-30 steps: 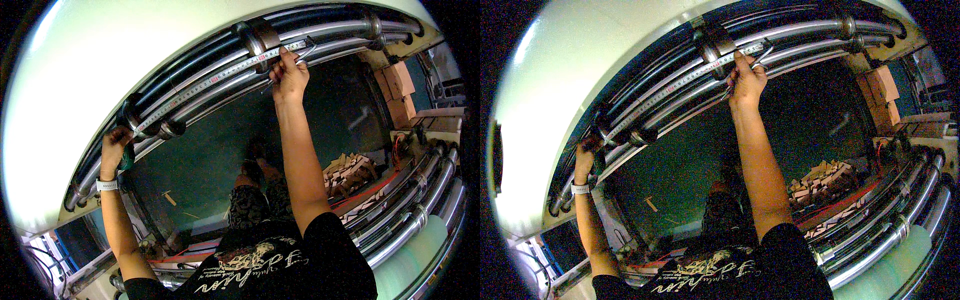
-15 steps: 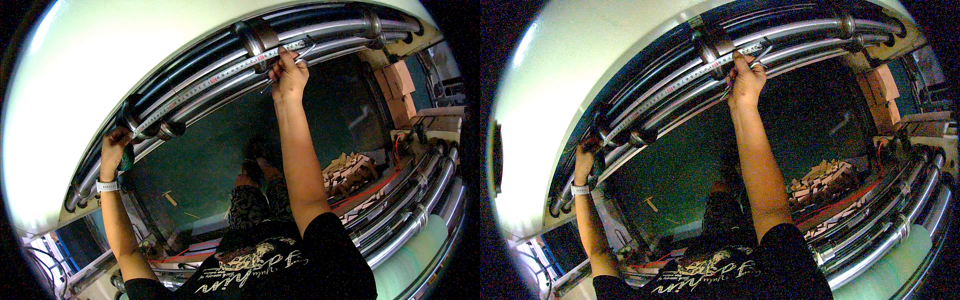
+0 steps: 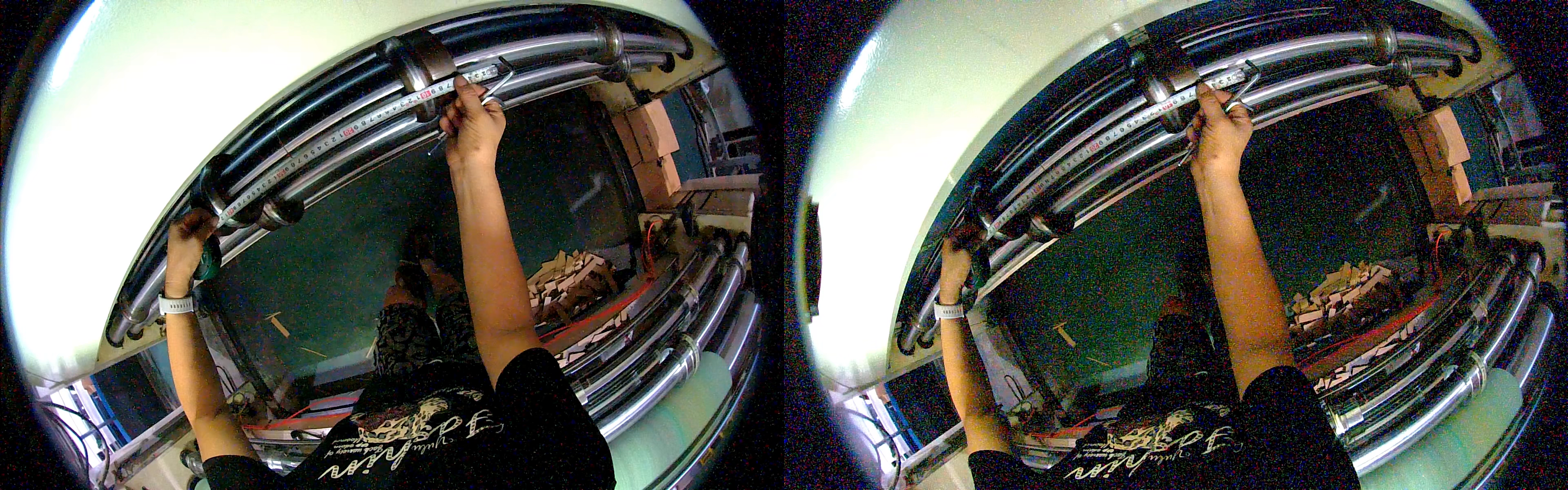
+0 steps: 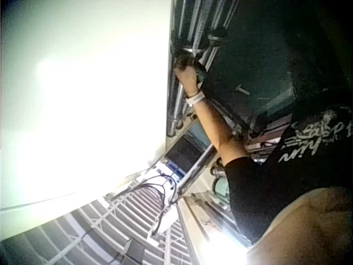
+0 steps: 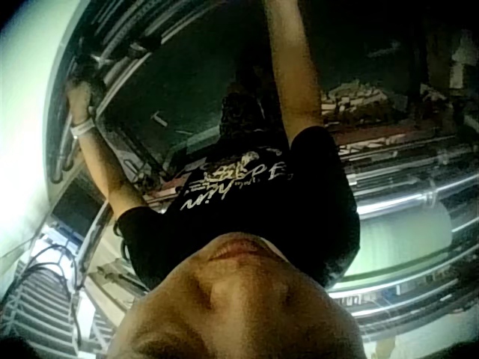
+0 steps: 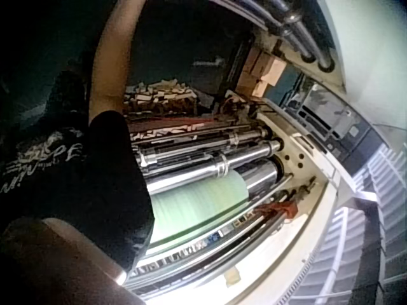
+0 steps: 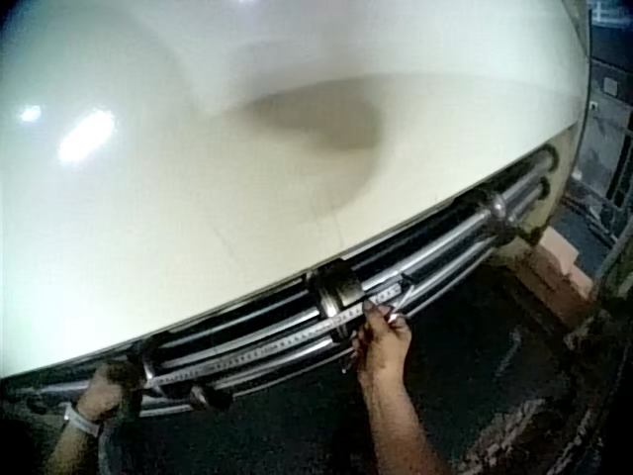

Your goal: The person uses a measuring tape to check distances between metal rings on a large industrial printing or laminating machine, then uses a T-handle hex key to tighten screws on the ring clamps.

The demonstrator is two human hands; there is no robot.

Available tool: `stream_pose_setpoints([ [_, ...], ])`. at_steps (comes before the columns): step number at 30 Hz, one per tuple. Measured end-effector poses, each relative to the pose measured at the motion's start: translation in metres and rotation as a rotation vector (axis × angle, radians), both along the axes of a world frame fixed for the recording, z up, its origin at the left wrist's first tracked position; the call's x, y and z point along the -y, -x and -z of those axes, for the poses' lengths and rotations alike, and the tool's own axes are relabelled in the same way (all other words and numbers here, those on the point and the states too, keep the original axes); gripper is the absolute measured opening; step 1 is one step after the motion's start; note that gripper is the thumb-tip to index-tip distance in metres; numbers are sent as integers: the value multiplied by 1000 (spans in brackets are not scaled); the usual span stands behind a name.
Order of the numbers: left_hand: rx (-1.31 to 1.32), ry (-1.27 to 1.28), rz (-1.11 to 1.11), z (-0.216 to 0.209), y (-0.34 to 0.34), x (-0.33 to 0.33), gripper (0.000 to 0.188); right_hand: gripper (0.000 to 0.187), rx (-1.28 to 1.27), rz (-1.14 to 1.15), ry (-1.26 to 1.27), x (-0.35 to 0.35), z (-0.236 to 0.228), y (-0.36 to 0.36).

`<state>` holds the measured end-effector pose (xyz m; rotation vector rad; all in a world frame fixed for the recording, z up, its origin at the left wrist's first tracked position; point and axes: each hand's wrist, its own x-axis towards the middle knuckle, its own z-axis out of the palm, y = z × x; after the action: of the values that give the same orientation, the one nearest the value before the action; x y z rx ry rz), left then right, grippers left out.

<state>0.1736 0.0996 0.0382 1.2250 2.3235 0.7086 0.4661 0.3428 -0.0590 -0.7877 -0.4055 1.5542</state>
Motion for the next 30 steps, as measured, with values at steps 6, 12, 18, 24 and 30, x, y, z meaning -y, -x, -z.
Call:
stream_pose_setpoints([
  [6,-42,23,-9,-4,-4,-2,9,20,40,11,-12,-1,-1,0],
  [12,42,26,9,0,0,-3,8,20,80,-2,-29,-3,2,-1],
  [18,66,-22,-50,0,0,4,7,18,123,178,-39,-10,8,-6],
  [24,28,13,178,2,22,14,6,12,549,193,-402,-43,29,-31],
  [30,165,3,205,-1,33,40,11,8,597,53,-452,4,11,-7],
])
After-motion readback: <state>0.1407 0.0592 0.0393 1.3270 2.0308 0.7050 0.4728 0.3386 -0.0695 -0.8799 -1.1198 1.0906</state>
